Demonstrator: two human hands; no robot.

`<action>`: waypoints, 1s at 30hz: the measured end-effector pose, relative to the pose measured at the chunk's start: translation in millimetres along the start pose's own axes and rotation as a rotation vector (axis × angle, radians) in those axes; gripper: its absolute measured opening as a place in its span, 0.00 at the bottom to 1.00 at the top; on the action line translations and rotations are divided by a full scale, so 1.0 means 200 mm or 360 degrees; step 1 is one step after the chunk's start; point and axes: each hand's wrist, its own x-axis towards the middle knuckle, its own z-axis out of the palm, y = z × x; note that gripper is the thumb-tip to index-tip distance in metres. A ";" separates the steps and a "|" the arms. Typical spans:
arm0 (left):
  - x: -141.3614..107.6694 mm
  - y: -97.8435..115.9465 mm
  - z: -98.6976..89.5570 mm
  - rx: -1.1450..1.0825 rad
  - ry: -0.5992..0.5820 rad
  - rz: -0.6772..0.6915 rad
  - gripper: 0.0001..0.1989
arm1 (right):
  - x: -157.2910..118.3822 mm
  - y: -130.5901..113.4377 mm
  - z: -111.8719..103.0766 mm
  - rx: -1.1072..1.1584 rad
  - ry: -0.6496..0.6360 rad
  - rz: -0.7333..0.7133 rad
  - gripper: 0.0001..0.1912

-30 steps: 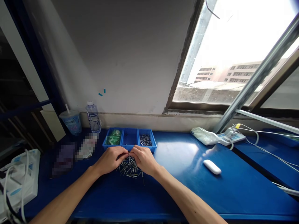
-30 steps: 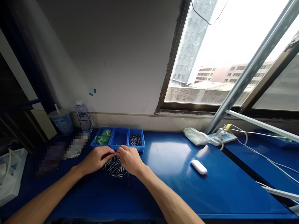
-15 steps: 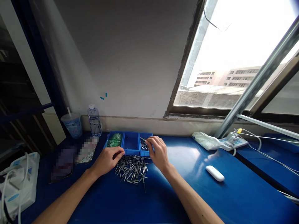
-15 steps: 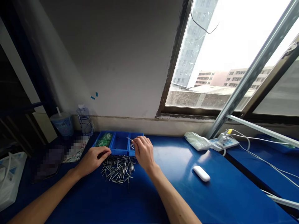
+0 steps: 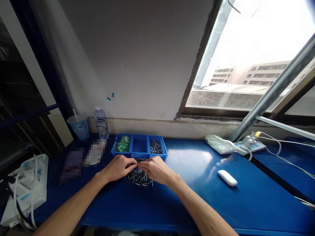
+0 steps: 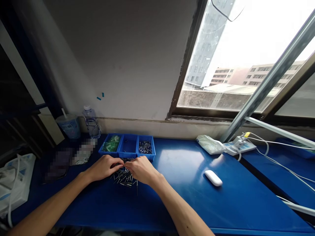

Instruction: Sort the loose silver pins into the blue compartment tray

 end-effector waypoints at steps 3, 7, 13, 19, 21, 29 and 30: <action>0.00 0.00 0.00 0.0038 -0.0002 0.0004 0.12 | 0.01 -0.03 0.01 -0.0058 -0.0069 -0.0002 0.11; -0.01 0.00 0.00 0.0042 0.0062 0.0074 0.13 | 0.01 -0.01 0.04 -0.0117 0.0030 0.0022 0.08; -0.01 0.03 0.00 0.0013 0.0093 0.0180 0.11 | 0.01 0.01 0.07 0.0018 0.0237 -0.0117 0.11; -0.01 0.03 -0.01 0.0004 0.0072 0.0126 0.11 | 0.01 0.01 0.08 0.0018 0.0249 -0.0130 0.12; -0.01 0.03 -0.01 -0.0014 0.0065 0.0106 0.11 | 0.01 0.01 0.07 0.0016 0.0280 -0.0120 0.11; -0.01 0.03 0.00 -0.0116 0.0110 0.0070 0.13 | 0.01 -0.02 0.04 -0.0107 0.0441 -0.0161 0.07; -0.01 0.03 0.00 -0.0132 0.0119 0.0081 0.13 | 0.01 -0.02 0.04 -0.0106 0.0452 -0.0178 0.07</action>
